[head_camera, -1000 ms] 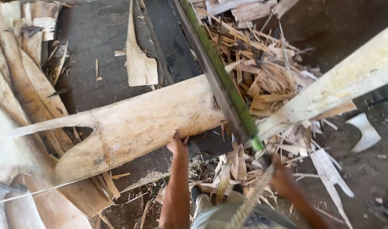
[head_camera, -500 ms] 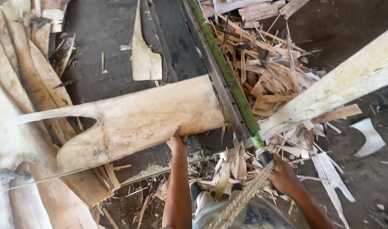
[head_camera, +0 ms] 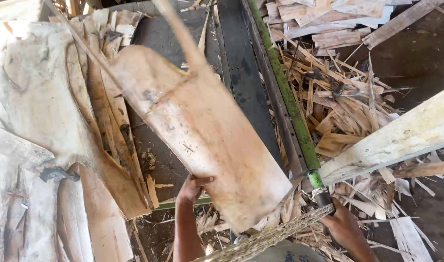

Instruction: The person uses a large blade attached to a rope to split pieces of wood on a workbench. They repeatedly position the wood, pull the rope to drive the blade through the material, and then move the split pieces aside.

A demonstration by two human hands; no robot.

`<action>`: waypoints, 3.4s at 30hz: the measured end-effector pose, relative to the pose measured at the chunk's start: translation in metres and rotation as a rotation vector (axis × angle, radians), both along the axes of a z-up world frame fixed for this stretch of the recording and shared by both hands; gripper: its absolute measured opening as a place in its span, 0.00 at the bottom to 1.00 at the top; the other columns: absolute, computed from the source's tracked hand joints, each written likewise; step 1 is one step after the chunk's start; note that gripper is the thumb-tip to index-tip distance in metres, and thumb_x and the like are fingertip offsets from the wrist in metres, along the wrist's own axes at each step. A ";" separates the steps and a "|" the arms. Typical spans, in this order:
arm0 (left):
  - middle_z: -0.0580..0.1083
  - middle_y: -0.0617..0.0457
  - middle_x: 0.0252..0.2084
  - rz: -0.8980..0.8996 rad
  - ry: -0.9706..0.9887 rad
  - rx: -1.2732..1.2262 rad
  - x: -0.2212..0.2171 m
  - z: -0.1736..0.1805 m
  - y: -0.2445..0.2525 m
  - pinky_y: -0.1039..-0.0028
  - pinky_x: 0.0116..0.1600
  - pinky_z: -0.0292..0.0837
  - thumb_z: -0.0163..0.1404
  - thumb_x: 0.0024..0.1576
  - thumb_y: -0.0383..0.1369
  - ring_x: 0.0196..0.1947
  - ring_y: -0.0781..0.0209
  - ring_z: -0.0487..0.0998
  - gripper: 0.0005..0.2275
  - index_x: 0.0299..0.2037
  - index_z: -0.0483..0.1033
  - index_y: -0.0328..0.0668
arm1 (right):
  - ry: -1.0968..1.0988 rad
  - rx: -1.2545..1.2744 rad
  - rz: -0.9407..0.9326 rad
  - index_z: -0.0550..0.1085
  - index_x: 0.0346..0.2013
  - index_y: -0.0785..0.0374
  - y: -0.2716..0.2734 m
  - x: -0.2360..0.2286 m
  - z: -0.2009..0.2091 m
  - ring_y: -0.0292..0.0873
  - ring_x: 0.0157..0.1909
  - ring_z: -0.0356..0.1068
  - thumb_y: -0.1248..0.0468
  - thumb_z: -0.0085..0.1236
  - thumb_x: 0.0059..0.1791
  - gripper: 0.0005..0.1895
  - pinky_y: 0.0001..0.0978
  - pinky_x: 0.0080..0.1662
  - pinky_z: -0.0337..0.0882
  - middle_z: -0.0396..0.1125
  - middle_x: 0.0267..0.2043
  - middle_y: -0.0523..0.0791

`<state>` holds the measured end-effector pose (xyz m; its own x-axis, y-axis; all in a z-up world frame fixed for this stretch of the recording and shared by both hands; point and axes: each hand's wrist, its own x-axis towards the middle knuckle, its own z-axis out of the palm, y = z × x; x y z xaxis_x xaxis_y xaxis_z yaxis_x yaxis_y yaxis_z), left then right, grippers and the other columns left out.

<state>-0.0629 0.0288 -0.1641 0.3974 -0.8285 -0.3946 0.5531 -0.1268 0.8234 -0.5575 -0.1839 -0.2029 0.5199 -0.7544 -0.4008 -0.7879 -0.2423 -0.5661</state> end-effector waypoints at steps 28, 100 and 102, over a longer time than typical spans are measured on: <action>0.76 0.55 0.54 0.048 -0.940 0.654 0.102 0.044 0.026 0.76 0.46 0.69 0.57 0.57 0.37 0.42 0.68 0.78 0.20 0.60 0.74 0.49 | -0.146 0.248 -0.218 0.64 0.64 0.64 0.007 0.014 0.050 0.46 0.21 0.73 0.63 0.57 0.46 0.31 0.40 0.24 0.77 0.74 0.31 0.56; 0.80 0.43 0.47 1.274 0.190 0.005 0.039 -0.013 0.148 0.67 0.44 0.85 0.56 0.57 0.22 0.42 0.52 0.84 0.16 0.56 0.74 0.29 | -0.181 0.373 -0.286 0.64 0.64 0.62 0.013 0.017 0.078 0.48 0.24 0.71 0.50 0.66 0.42 0.40 0.41 0.24 0.77 0.70 0.37 0.56; 0.79 0.45 0.46 1.239 0.087 -0.061 0.052 -0.023 0.167 0.68 0.46 0.83 0.60 0.58 0.24 0.42 0.53 0.81 0.17 0.57 0.76 0.30 | -0.216 0.159 -0.072 0.66 0.60 0.63 0.009 -0.002 0.050 0.45 0.29 0.72 0.51 0.65 0.43 0.36 0.38 0.26 0.77 0.67 0.42 0.54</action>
